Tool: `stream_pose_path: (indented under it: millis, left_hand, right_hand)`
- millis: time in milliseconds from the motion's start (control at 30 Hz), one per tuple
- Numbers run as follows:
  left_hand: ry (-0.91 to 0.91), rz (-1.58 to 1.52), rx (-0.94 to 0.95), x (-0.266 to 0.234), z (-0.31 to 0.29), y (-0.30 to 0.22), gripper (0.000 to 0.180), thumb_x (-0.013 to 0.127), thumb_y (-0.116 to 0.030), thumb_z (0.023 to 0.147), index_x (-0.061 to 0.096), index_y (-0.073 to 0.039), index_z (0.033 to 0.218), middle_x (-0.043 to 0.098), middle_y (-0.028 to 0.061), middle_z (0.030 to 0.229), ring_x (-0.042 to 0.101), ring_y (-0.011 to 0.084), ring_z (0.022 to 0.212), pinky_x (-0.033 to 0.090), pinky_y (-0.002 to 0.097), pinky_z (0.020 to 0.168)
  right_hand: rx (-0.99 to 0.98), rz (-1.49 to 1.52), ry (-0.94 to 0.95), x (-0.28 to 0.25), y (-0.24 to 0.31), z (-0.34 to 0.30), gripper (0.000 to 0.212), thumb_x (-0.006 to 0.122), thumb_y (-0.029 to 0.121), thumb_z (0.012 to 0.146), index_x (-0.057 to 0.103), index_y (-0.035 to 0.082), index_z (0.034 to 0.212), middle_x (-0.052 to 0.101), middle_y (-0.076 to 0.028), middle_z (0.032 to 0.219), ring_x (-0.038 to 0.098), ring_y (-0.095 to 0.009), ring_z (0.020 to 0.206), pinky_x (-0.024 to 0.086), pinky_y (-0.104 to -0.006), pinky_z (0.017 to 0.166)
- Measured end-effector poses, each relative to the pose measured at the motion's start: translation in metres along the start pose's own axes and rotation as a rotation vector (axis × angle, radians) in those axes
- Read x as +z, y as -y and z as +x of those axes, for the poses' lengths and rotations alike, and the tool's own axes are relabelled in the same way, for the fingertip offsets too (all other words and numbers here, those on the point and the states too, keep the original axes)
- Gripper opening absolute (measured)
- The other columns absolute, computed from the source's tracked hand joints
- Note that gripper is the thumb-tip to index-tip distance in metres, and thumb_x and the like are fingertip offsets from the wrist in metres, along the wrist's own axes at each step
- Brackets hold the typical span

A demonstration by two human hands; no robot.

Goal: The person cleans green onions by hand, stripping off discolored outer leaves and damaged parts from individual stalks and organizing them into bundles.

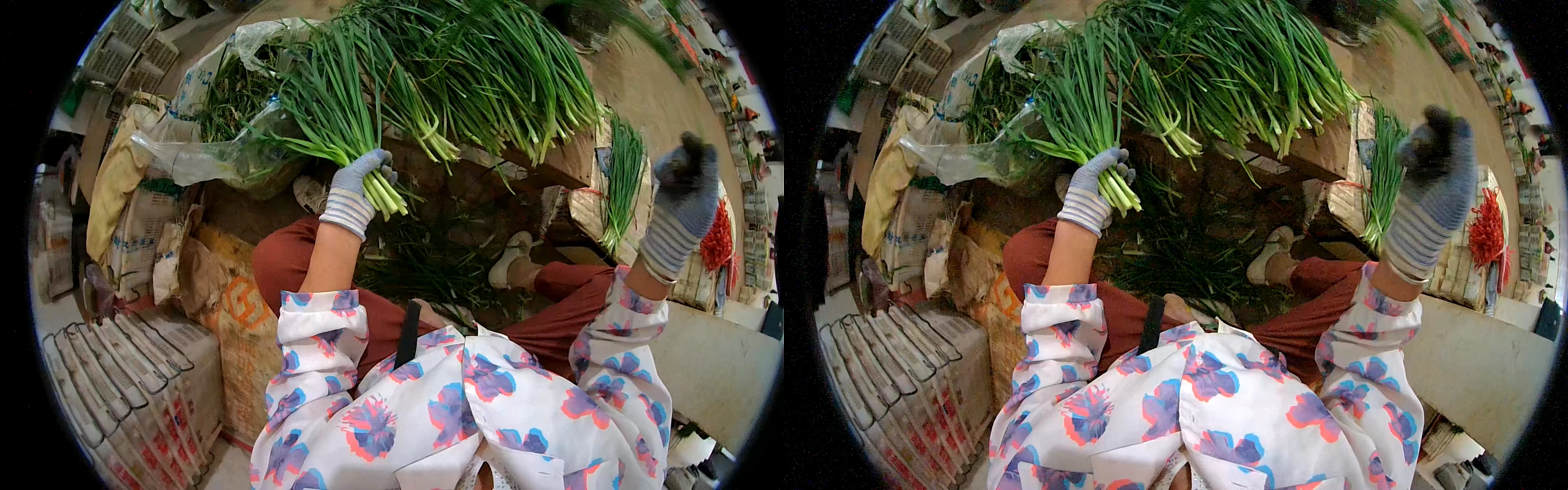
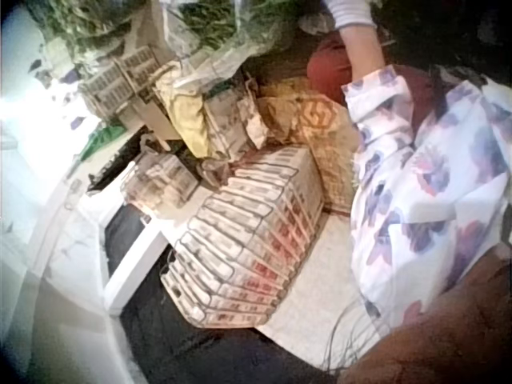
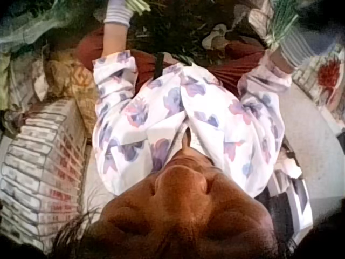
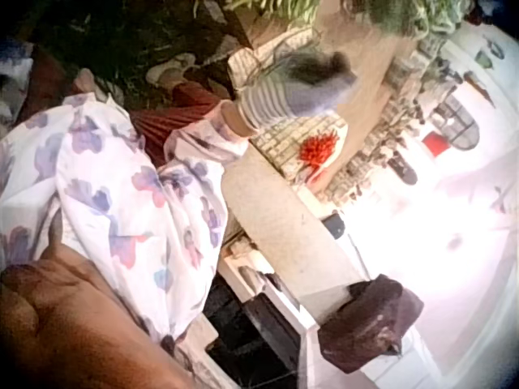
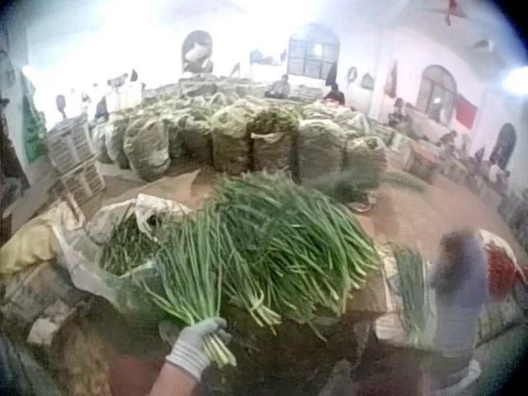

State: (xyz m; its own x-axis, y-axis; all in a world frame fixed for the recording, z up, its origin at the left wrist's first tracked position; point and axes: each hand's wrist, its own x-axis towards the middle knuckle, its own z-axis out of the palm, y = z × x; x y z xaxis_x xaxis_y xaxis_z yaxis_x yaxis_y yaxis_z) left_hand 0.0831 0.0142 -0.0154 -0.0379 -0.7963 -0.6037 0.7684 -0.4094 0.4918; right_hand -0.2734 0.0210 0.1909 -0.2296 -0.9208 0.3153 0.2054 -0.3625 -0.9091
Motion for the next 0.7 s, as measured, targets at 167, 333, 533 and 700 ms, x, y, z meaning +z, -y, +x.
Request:
stream_pose_path:
  millis: [167,333,533,700]
  left_hand:
    - [0.034,-0.042,-0.04,-0.005,0.004,0.007,0.024,0.068,-0.014,0.077,0.057,-0.002,0.094,0.061,0.0086,0.079,0.058,0.0172,0.058,0.054,0.0365,0.065]
    - [0.141,-0.052,-0.061,0.01,-0.008,0.017,0.054,0.071,-0.042,0.069,0.057,0.001,0.098,0.062,0.0083,0.081,0.061,0.0204,0.072,0.054,0.0358,0.068]
    - [0.045,0.137,-0.031,-0.009,-0.003,0.012,0.019,0.069,-0.003,0.072,0.06,0.0,0.089,0.061,0.0082,0.078,0.06,0.0188,0.063,0.053,0.0312,0.06]
    - [0.045,0.454,0.218,-0.014,0.005,0.018,0.027,0.067,-0.004,0.073,0.056,-0.001,0.098,0.061,0.0086,0.085,0.06,0.0216,0.071,0.052,0.0338,0.065]
  right_hand:
    - [-0.308,-0.669,0.088,0.07,-0.056,-0.025,0.009,0.057,0.005,0.083,0.063,0.001,0.088,0.058,-0.004,0.068,0.054,-0.009,0.056,0.043,-0.0252,0.05]
    - [-0.27,-1.392,0.952,0.142,-0.161,-0.077,0.022,0.056,0.027,0.079,0.056,0.01,0.066,0.058,-0.013,0.061,0.059,-0.027,0.053,0.046,-0.0359,0.048]
    - [-0.336,-0.885,0.491,0.117,-0.195,-0.072,0.019,0.064,0.022,0.078,0.06,0.01,0.092,0.06,-0.012,0.071,0.059,-0.031,0.063,0.046,-0.0368,0.054]
    - [-0.182,-0.786,0.549,0.147,-0.2,-0.063,0.028,0.064,0.025,0.077,0.059,0.008,0.099,0.061,-0.012,0.086,0.061,-0.027,0.072,0.049,-0.0322,0.062]
